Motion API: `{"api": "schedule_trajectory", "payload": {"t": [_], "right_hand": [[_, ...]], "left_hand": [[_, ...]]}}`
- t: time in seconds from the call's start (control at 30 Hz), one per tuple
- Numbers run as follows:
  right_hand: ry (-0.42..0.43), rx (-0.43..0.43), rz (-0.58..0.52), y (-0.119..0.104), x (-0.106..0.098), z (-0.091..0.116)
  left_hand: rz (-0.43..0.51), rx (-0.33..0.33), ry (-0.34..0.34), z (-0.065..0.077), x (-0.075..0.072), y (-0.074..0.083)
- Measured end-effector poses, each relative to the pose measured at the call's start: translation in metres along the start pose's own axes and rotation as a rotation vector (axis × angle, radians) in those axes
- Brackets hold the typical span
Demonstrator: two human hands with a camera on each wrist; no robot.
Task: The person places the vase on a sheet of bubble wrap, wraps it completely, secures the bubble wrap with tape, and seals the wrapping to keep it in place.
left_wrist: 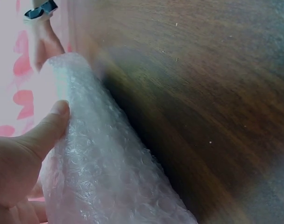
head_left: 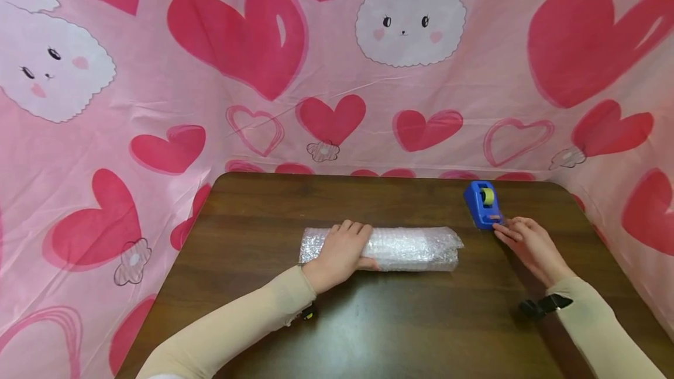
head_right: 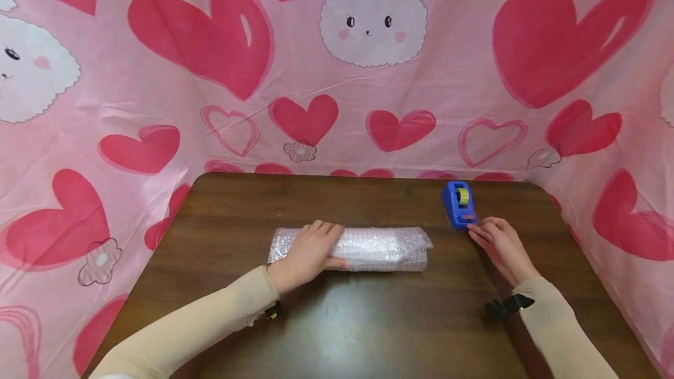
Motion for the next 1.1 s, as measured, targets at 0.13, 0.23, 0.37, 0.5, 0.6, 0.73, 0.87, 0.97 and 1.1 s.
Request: {"api": "schedule_trajectory", "payload": {"t": [0.13,0.23,0.37,0.5,0.6,0.73,0.87,0.97,1.1], "right_hand": [[0.105,-0.127,0.265,-0.015,-0.01,-0.002],[0.134,-0.135,0.524,-0.022,-0.012,-0.003],[0.102,-0.08,0.811,-0.025,-0.011,-0.006],[0.088,-0.039,0.942,-0.026,-0.011,-0.009],[0.087,0.012,0.974,-0.026,-0.011,-0.011],[0.133,0.046,1.047,-0.027,-0.012,-0.015],[0.206,0.017,1.165,-0.029,-0.013,-0.022],[0.241,0.021,1.191,-0.026,-0.015,-0.026],[0.266,0.057,1.158,-0.021,-0.015,-0.028]], "left_hand": [[-0.004,0.003,0.013,0.001,0.0,0.0],[-0.012,0.013,0.031,0.001,-0.002,0.001],[-0.011,0.021,0.041,0.001,-0.004,0.002],[-0.005,0.015,0.032,0.001,-0.004,0.002],[-0.002,0.01,0.027,0.002,-0.004,0.001],[-0.001,0.012,0.029,0.002,-0.005,0.001],[0.004,0.013,0.027,0.002,-0.006,0.0],[0.012,0.012,0.018,0.002,-0.006,0.0],[0.007,0.015,0.016,0.001,-0.005,0.001]]}}
Point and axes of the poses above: each hand's wrist, its own z-axis away from the middle knuckle, its own x-axis out of the palm, y = z × x, the point moved 10 cm from there along -z, towards the middle knuckle, and after that the axes turned 3 degrees about -x, right-handed, at the moved point
